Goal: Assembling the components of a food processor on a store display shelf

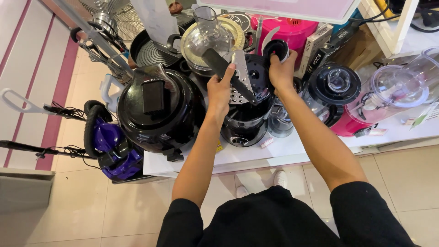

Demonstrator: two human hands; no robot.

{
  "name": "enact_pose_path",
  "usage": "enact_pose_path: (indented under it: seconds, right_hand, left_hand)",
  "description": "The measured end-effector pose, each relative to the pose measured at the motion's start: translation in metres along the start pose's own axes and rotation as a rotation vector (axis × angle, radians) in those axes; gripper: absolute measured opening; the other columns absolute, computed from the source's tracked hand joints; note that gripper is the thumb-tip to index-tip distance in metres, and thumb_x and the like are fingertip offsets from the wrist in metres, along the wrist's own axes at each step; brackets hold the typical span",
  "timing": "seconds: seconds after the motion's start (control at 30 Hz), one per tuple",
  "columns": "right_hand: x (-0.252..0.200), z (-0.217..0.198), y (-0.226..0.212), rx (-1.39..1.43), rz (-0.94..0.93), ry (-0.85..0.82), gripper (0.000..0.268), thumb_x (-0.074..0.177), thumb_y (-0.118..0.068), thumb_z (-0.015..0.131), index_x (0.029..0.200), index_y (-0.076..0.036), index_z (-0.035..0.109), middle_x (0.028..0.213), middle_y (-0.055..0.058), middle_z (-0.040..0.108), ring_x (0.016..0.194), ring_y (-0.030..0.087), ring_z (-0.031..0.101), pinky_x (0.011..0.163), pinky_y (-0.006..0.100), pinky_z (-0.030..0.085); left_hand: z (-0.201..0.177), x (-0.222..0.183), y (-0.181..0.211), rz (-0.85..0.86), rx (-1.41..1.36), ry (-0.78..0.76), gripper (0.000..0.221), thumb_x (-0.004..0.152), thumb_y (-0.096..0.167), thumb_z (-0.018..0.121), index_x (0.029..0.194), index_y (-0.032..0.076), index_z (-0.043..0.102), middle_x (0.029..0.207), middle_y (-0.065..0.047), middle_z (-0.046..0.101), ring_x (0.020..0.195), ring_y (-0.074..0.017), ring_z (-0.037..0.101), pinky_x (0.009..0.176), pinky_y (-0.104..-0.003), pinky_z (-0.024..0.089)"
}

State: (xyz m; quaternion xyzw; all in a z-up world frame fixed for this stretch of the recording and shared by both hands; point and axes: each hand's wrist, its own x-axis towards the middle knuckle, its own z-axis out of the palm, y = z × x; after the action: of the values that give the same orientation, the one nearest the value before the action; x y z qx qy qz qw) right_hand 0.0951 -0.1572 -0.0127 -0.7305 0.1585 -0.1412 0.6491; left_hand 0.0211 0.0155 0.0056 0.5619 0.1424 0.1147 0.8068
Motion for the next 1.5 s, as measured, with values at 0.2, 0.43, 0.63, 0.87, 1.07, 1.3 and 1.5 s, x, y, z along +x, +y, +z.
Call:
enact_pose_path:
  seconds: [0.2,0.43,0.63,0.87,1.07,1.3,1.5]
  right_hand:
    - [0.001,0.003,0.014,0.036,-0.01,0.003,0.042,0.097,-0.032,0.066,0.129,-0.014,0.046,0.113,0.015,0.065,0.108,0.031,0.066,0.087,0.044,0.056]
    - [-0.021,0.004,-0.022,0.016,0.036,-0.043,0.044,0.099,-0.037,0.064,0.132,-0.016,0.045,0.121,0.016,0.064,0.119,0.036,0.064,0.093,0.048,0.054]
    - [-0.023,0.01,-0.031,0.067,0.006,-0.109,0.041,0.1,-0.035,0.063,0.132,-0.014,0.047,0.12,0.016,0.064,0.115,0.035,0.065,0.092,0.049,0.053]
    - [-0.037,0.0,-0.046,0.01,-0.168,-0.098,0.034,0.104,-0.031,0.059,0.131,-0.013,0.047,0.119,0.02,0.064,0.115,0.039,0.066,0.093,0.05,0.053]
    - [-0.048,-0.015,-0.084,0.028,-0.232,-0.086,0.027,0.103,-0.026,0.045,0.129,-0.018,0.044,0.117,0.008,0.071,0.093,0.022,0.068,0.086,0.04,0.048]
    - [-0.05,-0.009,-0.099,0.148,-0.168,-0.17,0.025,0.105,-0.025,0.043,0.129,-0.016,0.047,0.082,0.005,0.06,0.046,0.014,0.051,0.05,0.032,0.042]
    - [-0.077,0.013,-0.097,0.032,-0.454,-0.29,0.029,0.107,-0.016,0.048,0.135,-0.012,0.043,0.132,0.019,0.065,0.11,0.03,0.071,0.091,0.038,0.062]
  left_hand:
    - [0.006,-0.015,0.029,0.069,0.167,0.129,0.066,0.074,0.042,0.091,0.116,0.001,0.061,0.094,-0.013,0.067,0.085,-0.019,0.066,0.072,-0.033,0.058]
    - [0.006,-0.041,0.078,-0.391,-0.206,-0.143,0.056,0.08,0.036,0.087,0.117,0.002,0.063,0.087,-0.012,0.059,0.069,-0.0218,0.06,0.055,-0.032,0.049]
    - [-0.008,-0.038,0.067,-0.492,-0.337,-0.178,0.054,0.079,0.043,0.086,0.102,0.001,0.063,0.081,-0.008,0.061,0.063,-0.0154,0.065,0.048,-0.021,0.049]
    - [-0.018,-0.02,0.022,-0.515,-0.577,-0.155,0.047,0.079,0.035,0.088,0.098,-0.003,0.068,0.085,-0.016,0.072,0.075,-0.029,0.076,0.067,-0.04,0.064]
    - [-0.017,-0.03,0.041,-0.555,-0.571,-0.067,0.04,0.083,0.035,0.077,0.111,0.007,0.07,0.107,-0.012,0.074,0.096,-0.0284,0.072,0.089,-0.044,0.059]
    - [-0.034,-0.031,0.046,-0.467,-0.608,-0.037,0.048,0.084,0.039,0.074,0.115,0.003,0.069,0.11,-0.015,0.073,0.099,-0.03,0.071,0.089,-0.043,0.058]
    - [-0.036,-0.036,0.062,-0.364,-0.543,0.182,0.043,0.075,0.031,0.082,0.108,0.006,0.07,0.098,-0.014,0.076,0.086,-0.0286,0.074,0.079,-0.045,0.063]
